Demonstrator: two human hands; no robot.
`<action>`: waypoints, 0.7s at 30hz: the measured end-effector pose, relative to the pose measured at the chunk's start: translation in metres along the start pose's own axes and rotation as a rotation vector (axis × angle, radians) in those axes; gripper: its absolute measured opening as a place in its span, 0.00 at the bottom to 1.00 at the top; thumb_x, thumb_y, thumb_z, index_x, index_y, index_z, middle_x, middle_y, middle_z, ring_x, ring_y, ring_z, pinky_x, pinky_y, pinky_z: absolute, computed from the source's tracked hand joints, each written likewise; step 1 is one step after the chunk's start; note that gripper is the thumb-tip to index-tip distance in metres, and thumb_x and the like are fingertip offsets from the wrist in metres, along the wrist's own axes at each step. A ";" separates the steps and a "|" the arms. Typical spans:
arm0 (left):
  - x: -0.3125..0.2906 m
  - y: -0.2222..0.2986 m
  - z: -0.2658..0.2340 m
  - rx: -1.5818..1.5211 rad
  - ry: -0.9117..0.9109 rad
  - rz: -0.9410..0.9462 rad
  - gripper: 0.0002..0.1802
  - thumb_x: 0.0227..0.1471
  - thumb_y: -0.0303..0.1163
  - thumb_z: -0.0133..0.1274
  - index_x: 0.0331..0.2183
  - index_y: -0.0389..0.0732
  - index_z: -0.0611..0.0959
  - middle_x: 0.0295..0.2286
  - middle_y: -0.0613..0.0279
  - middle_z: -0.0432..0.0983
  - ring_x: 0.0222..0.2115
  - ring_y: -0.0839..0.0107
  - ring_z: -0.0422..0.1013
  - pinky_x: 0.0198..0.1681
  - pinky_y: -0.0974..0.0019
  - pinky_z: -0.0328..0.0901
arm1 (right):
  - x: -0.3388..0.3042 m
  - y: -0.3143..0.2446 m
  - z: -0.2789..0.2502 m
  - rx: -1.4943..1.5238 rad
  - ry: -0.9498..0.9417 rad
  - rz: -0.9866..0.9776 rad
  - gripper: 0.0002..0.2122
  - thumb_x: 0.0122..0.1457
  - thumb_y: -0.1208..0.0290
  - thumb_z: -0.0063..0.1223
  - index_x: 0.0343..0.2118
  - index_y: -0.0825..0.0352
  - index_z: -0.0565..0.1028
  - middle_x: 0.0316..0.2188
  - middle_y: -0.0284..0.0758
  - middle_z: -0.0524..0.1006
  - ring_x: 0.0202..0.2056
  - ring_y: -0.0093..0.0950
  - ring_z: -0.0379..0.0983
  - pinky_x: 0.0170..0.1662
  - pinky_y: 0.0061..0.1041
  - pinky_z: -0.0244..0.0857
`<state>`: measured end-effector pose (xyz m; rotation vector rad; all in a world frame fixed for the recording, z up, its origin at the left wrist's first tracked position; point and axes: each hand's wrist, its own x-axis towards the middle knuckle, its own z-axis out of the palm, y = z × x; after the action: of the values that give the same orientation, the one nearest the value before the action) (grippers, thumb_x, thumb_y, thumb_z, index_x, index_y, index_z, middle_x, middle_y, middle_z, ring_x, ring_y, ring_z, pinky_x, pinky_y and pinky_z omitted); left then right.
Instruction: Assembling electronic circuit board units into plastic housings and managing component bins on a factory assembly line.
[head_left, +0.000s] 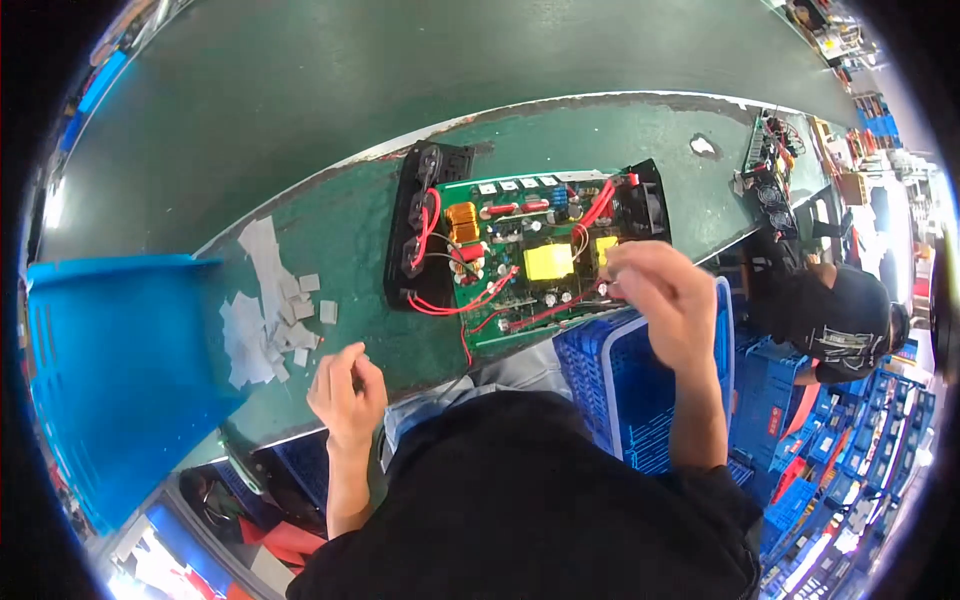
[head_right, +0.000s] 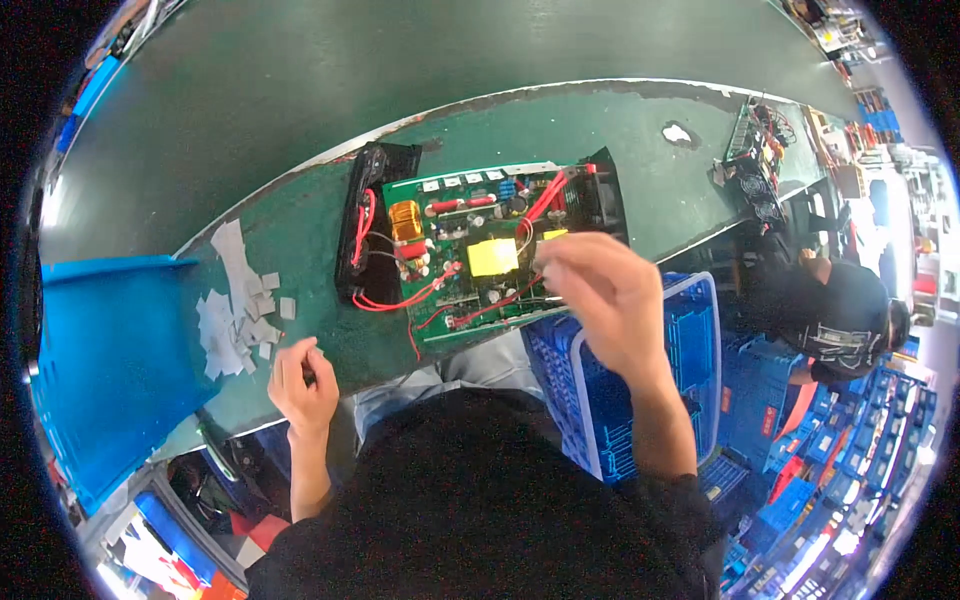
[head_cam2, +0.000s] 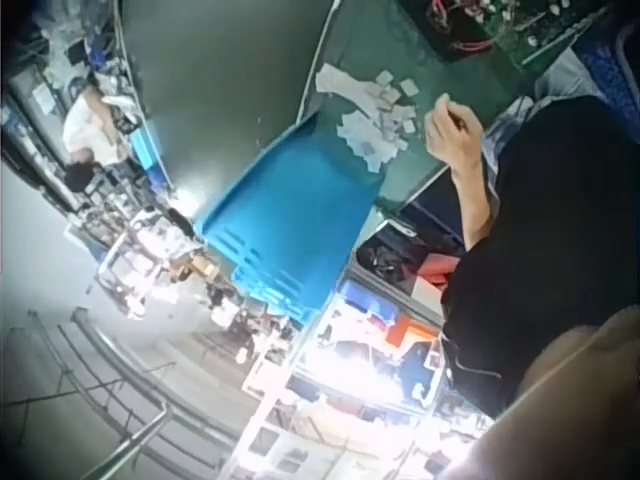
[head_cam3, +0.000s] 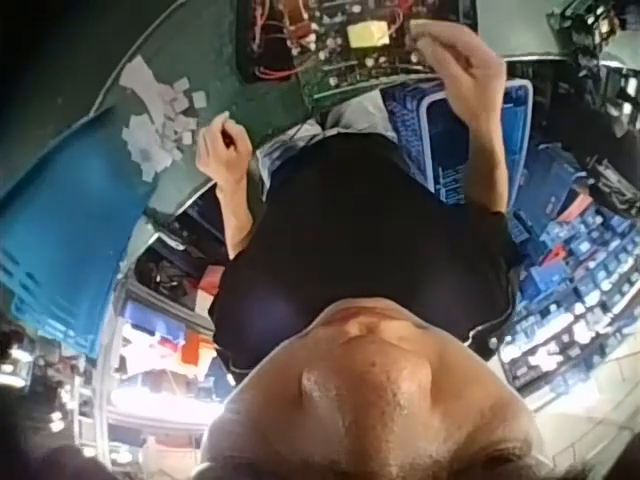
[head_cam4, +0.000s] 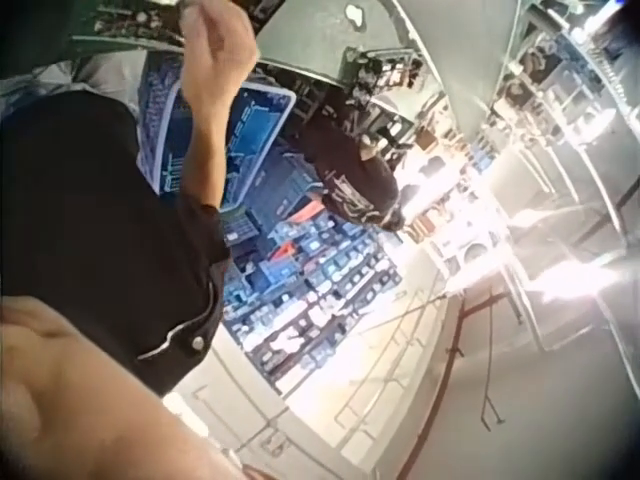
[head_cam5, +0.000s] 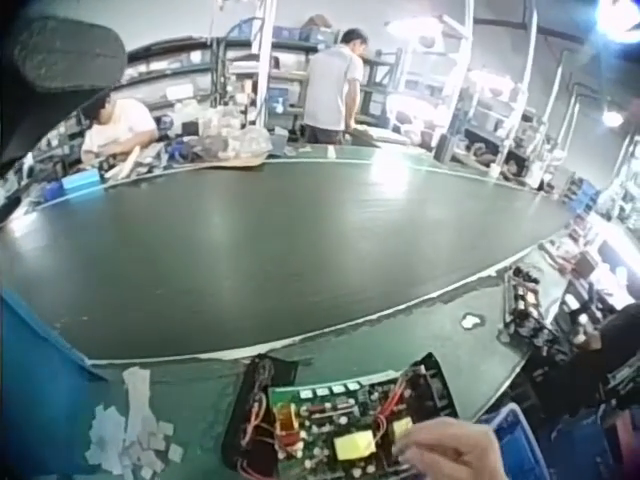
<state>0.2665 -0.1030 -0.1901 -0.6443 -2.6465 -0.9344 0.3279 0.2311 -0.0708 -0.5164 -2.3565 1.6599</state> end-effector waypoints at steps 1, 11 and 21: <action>-0.001 -0.001 -0.001 0.035 -0.001 0.076 0.09 0.48 0.18 0.53 0.35 0.39 0.80 0.23 0.59 0.73 0.19 0.63 0.69 0.22 0.63 0.64 | 0.012 -0.007 -0.001 -0.009 -0.004 0.119 0.07 0.59 0.82 0.51 0.38 0.76 0.78 0.39 0.40 0.78 0.37 0.25 0.78 0.39 0.20 0.73; 0.003 -0.001 0.000 0.013 -0.070 0.152 0.11 0.44 0.19 0.54 0.34 0.38 0.80 0.23 0.60 0.71 0.20 0.62 0.69 0.20 0.62 0.64 | 0.104 0.020 0.025 -0.852 -0.109 -0.429 0.05 0.55 0.78 0.56 0.35 0.67 0.77 0.33 0.40 0.76 0.31 0.40 0.76 0.35 0.33 0.71; 0.008 -0.002 0.001 0.026 -0.066 0.178 0.11 0.43 0.20 0.54 0.34 0.38 0.80 0.21 0.63 0.69 0.19 0.66 0.68 0.20 0.66 0.63 | 0.104 0.008 0.029 -0.983 -0.298 -0.517 0.12 0.50 0.83 0.52 0.38 0.68 0.79 0.38 0.38 0.77 0.42 0.40 0.73 0.47 0.36 0.67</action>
<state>0.2588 -0.1012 -0.1888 -0.9026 -2.6006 -0.8397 0.2233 0.2499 -0.0915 0.2415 -3.0506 0.3073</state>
